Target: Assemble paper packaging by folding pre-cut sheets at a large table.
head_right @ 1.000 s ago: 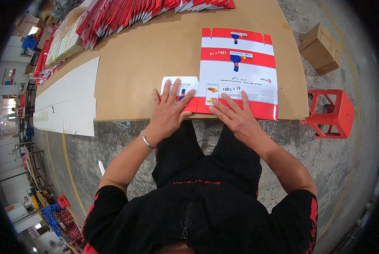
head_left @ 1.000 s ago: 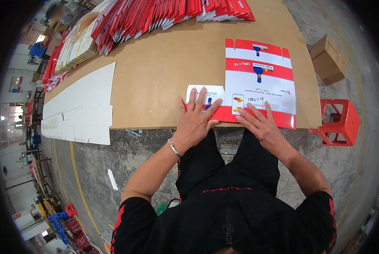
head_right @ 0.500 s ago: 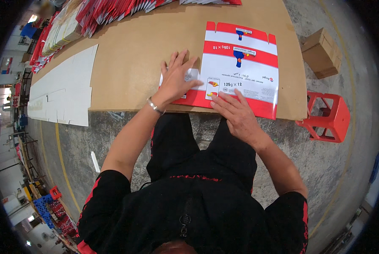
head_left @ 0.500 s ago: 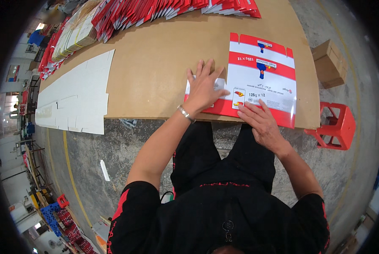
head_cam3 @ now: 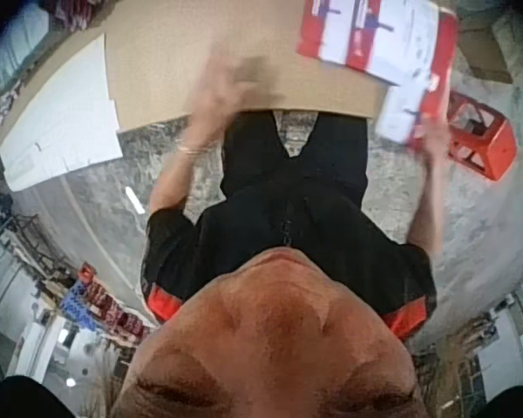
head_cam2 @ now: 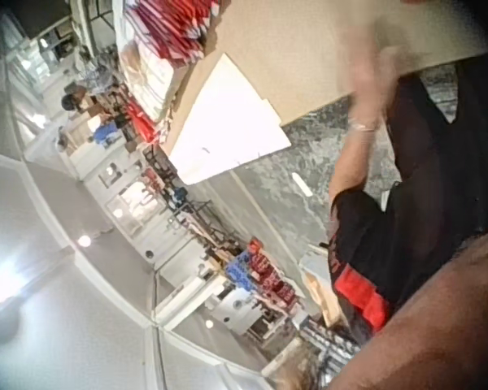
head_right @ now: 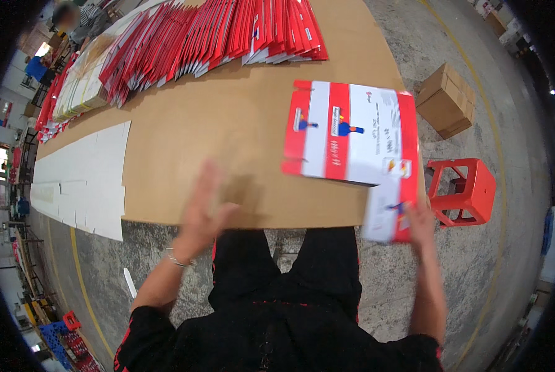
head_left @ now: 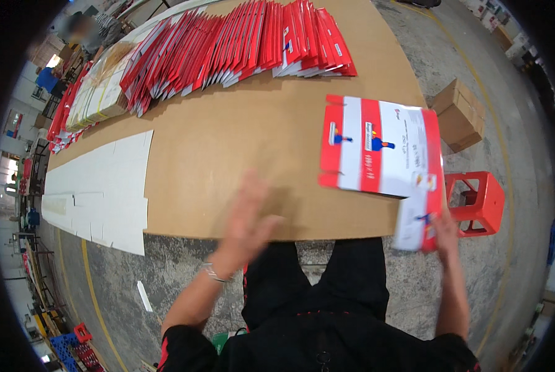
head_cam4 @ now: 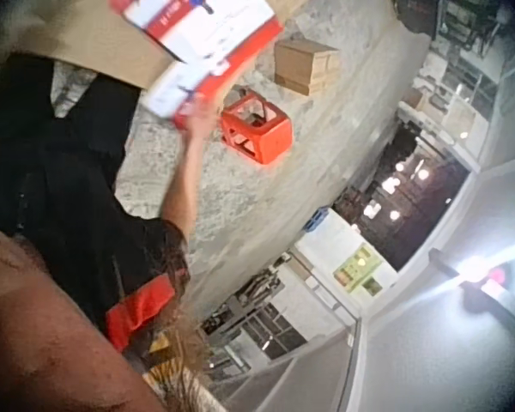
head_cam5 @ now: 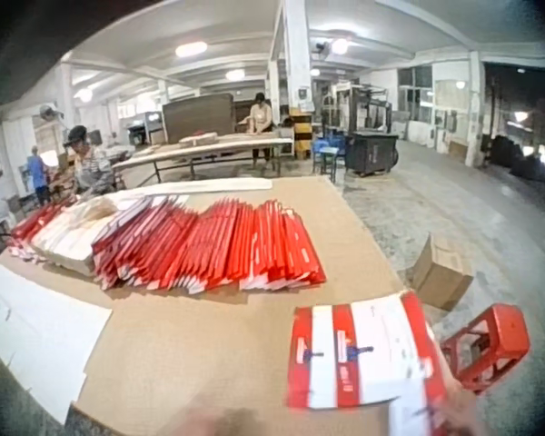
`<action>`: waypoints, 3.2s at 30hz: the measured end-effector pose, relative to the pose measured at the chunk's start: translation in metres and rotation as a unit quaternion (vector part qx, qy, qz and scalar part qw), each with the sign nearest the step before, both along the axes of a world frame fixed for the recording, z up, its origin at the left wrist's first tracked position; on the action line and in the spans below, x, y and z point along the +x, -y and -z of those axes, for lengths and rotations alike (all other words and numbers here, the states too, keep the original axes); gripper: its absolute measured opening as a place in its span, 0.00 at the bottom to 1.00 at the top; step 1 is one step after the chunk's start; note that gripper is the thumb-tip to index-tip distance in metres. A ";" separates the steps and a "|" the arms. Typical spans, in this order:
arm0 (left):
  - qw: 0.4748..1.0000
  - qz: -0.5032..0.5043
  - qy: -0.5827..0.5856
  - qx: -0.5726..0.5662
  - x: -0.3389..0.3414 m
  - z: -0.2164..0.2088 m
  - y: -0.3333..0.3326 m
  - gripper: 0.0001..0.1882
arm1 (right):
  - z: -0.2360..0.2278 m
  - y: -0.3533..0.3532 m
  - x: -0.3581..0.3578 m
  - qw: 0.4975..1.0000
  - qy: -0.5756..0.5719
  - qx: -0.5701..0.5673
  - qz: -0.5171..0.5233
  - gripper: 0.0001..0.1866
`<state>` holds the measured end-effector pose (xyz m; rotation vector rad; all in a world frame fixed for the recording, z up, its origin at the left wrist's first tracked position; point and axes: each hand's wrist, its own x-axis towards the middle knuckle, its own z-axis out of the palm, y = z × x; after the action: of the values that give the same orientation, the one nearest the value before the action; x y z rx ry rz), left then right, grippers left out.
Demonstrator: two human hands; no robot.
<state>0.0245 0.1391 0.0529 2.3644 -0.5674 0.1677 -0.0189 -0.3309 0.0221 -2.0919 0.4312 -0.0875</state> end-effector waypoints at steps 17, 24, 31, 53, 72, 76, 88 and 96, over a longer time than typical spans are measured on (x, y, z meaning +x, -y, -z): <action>0.846 -0.435 -0.175 0.253 -0.110 0.050 -0.333 0.52 | 0.047 -0.116 0.483 0.988 0.020 0.114 -0.107 0.18; 0.838 -0.450 -0.100 0.293 -0.089 -0.004 -0.290 0.14 | 0.057 -0.103 0.343 0.963 0.205 -0.060 -0.166 0.21; 0.853 -0.268 0.075 0.441 -0.063 -0.081 -0.128 0.14 | -0.037 -0.272 0.085 0.773 0.364 -0.164 -0.493 0.28; 0.983 -0.016 -0.119 -0.137 -0.052 0.055 -0.042 0.12 | -0.025 -0.070 -0.025 0.908 0.274 -0.193 -0.250 0.11; 0.991 -0.073 0.070 0.091 -0.036 0.066 0.099 0.25 | 0.031 -0.098 -0.040 0.983 0.130 0.067 0.109 0.49; 0.981 0.015 0.038 0.188 -0.034 0.052 0.114 0.39 | 0.035 -0.125 -0.071 0.972 0.085 0.177 0.127 0.38; 0.976 0.129 0.026 0.173 -0.045 0.049 0.123 0.52 | 0.023 -0.145 -0.041 0.976 0.179 -0.077 0.097 0.12; 0.961 0.148 0.042 0.231 -0.053 0.036 0.091 0.58 | 0.020 -0.148 0.013 0.864 0.346 -0.271 -0.246 0.30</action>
<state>-0.0282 0.0484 0.0168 2.6836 -1.0936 -0.0035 -0.0063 -0.1828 0.0018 -2.4535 -0.6380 -0.6993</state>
